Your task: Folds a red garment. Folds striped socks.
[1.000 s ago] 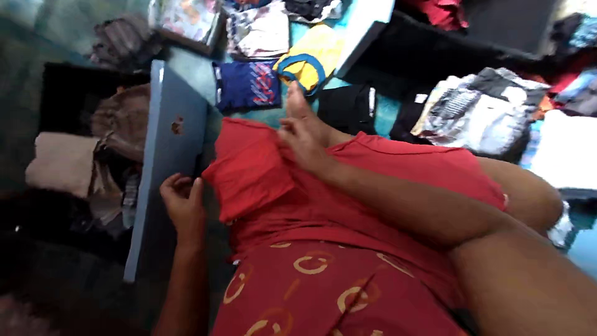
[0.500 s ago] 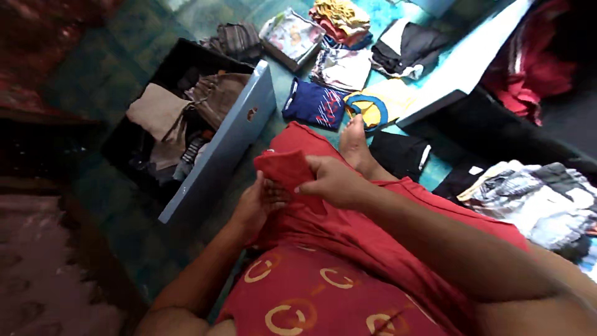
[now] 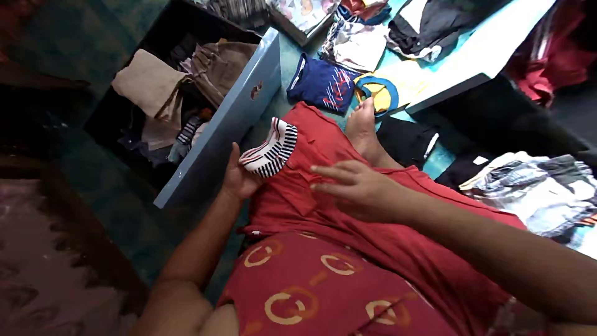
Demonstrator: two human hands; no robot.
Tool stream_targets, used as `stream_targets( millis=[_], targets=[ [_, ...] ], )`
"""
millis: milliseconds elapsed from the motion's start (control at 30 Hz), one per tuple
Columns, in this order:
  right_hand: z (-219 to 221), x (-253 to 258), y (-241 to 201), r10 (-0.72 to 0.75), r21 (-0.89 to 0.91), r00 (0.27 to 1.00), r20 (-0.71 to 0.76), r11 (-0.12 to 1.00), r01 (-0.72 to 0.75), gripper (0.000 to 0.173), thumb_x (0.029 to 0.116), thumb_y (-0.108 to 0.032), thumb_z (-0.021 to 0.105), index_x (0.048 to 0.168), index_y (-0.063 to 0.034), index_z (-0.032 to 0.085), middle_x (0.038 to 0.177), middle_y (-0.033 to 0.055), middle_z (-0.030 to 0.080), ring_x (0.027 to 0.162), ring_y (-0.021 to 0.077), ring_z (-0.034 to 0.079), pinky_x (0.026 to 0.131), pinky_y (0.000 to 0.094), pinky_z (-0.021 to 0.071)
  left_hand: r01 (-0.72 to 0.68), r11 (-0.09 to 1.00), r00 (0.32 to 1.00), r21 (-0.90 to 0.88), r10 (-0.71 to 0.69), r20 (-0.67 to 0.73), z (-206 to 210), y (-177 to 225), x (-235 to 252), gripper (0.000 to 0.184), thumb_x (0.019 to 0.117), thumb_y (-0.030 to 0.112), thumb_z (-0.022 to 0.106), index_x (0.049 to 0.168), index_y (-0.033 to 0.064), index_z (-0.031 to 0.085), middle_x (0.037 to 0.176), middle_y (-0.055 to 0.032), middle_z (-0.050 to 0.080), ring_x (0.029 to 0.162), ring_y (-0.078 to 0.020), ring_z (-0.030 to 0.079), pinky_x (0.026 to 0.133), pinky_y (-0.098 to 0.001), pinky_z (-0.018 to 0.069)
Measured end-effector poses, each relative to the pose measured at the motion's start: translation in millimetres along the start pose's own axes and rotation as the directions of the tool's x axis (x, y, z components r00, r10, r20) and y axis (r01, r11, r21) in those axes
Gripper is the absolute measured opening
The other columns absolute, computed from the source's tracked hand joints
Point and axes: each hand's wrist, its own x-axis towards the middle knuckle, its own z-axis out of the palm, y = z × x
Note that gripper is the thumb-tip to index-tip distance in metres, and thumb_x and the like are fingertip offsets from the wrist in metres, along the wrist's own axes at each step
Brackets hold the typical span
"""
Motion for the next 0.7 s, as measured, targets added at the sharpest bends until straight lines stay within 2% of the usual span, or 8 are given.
stream_targets(
  millis=[167,233,300,367,400,433,500,700],
  targets=[
    [4,48,-1,0.034,-0.193,0.957,-0.288,0.977,-0.093,0.046,0.1024,-0.034,0.057,0.14,-0.0071,0.061,0.154,0.0228,0.047,0.144,0.0374,0.045,0.117,0.0591,0.0349,0.028,0.998,0.998,-0.057,-0.024,0.058,-8,1,10,0.087,0.0834,0.09,0.039,0.127,0.0202,0.066,0.118,-0.0056,0.072,0.109,-0.0201,0.069,0.09,-0.0415,0.0589],
    [31,67,4,0.049,-0.226,0.961,-0.274,0.967,-0.113,0.058,0.1036,-0.049,0.051,0.149,-0.0123,0.053,0.161,0.0202,0.04,0.152,0.0366,0.033,0.119,0.0661,0.0241,-0.018,0.995,0.993,-0.093,0.029,0.118,-12,-5,7,0.102,0.0694,0.099,0.043,0.133,0.0218,0.063,0.125,-0.0052,0.07,0.115,-0.0207,0.067,0.094,-0.0421,0.0572],
    [60,77,19,0.178,-0.233,0.978,-0.105,0.952,-0.198,0.07,0.1002,-0.063,0.046,0.155,-0.0194,0.047,0.167,0.0143,0.031,0.156,0.0349,0.024,0.118,0.072,0.018,-0.119,0.992,0.988,-0.041,0.122,0.098,-11,-17,-3,0.112,0.054,0.102,0.053,0.131,0.021,0.064,0.125,-0.0032,0.07,0.117,-0.0186,0.066,0.096,-0.0403,0.0558],
    [70,83,27,0.283,-0.24,0.959,0.019,0.932,-0.271,0.074,0.0984,-0.067,0.045,0.156,-0.0198,0.047,0.168,0.0128,0.03,0.156,0.0348,0.022,0.117,0.0745,0.018,-0.21,0.975,0.976,0.076,0.204,0.076,-8,-29,-13,0.089,0.0622,0.084,0.073,0.123,0.0192,0.065,0.117,0.0016,0.071,0.111,-0.0122,0.067,0.095,-0.0346,0.0556],
    [69,85,27,0.296,-0.241,0.955,0.029,0.929,-0.281,0.074,0.0983,-0.067,0.044,0.154,-0.0185,0.049,0.167,0.013,0.032,0.156,0.0355,0.024,0.116,0.0753,0.0192,-0.222,0.974,0.973,0.036,0.22,0.065,-4,-31,-13,0.063,0.072,0.055,0.085,0.118,0.0164,0.065,0.112,0.0006,0.073,0.107,-0.0124,0.068,0.093,-0.0347,0.0564],
    [68,84,27,0.299,-0.241,0.954,0.023,0.928,-0.286,0.075,0.0984,-0.069,0.042,0.153,-0.0185,0.051,0.166,0.0128,0.033,0.155,0.0358,0.026,0.116,0.0754,0.0199,-0.212,0.977,0.977,0.009,0.211,0.029,3,-30,-13,0.042,0.0812,0.026,0.08,0.116,0.0121,0.062,0.108,-0.0019,0.073,0.103,-0.0137,0.069,0.091,-0.0357,0.0569],
    [70,80,26,0.29,-0.235,0.957,-0.027,0.928,-0.288,0.075,0.0982,-0.07,0.038,0.152,-0.0198,0.053,0.164,0.0129,0.037,0.154,0.0367,0.03,0.115,0.0751,0.0213,-0.178,0.984,0.98,0.011,0.178,-0.083,20,-25,-11,0.026,0.0931,-0.002,0.059,0.118,0.0044,0.059,0.104,-0.0064,0.072,0.097,-0.0158,0.07,0.089,-0.0366,0.0577],
    [66,76,21,0.222,-0.214,0.965,-0.142,0.945,-0.249,0.081,0.1008,-0.072,0.025,0.149,-0.0144,0.055,0.156,0.0204,0.047,0.146,0.0455,0.04,0.108,0.0836,0.0199,-0.128,0.984,0.992,-0.122,0.124,-0.04,44,-12,-1,0.018,0.0951,0.002,0.051,0.112,0.0052,0.058,0.097,-0.0072,0.071,0.093,-0.0168,0.07,0.087,-0.037,0.0581]
  ],
)
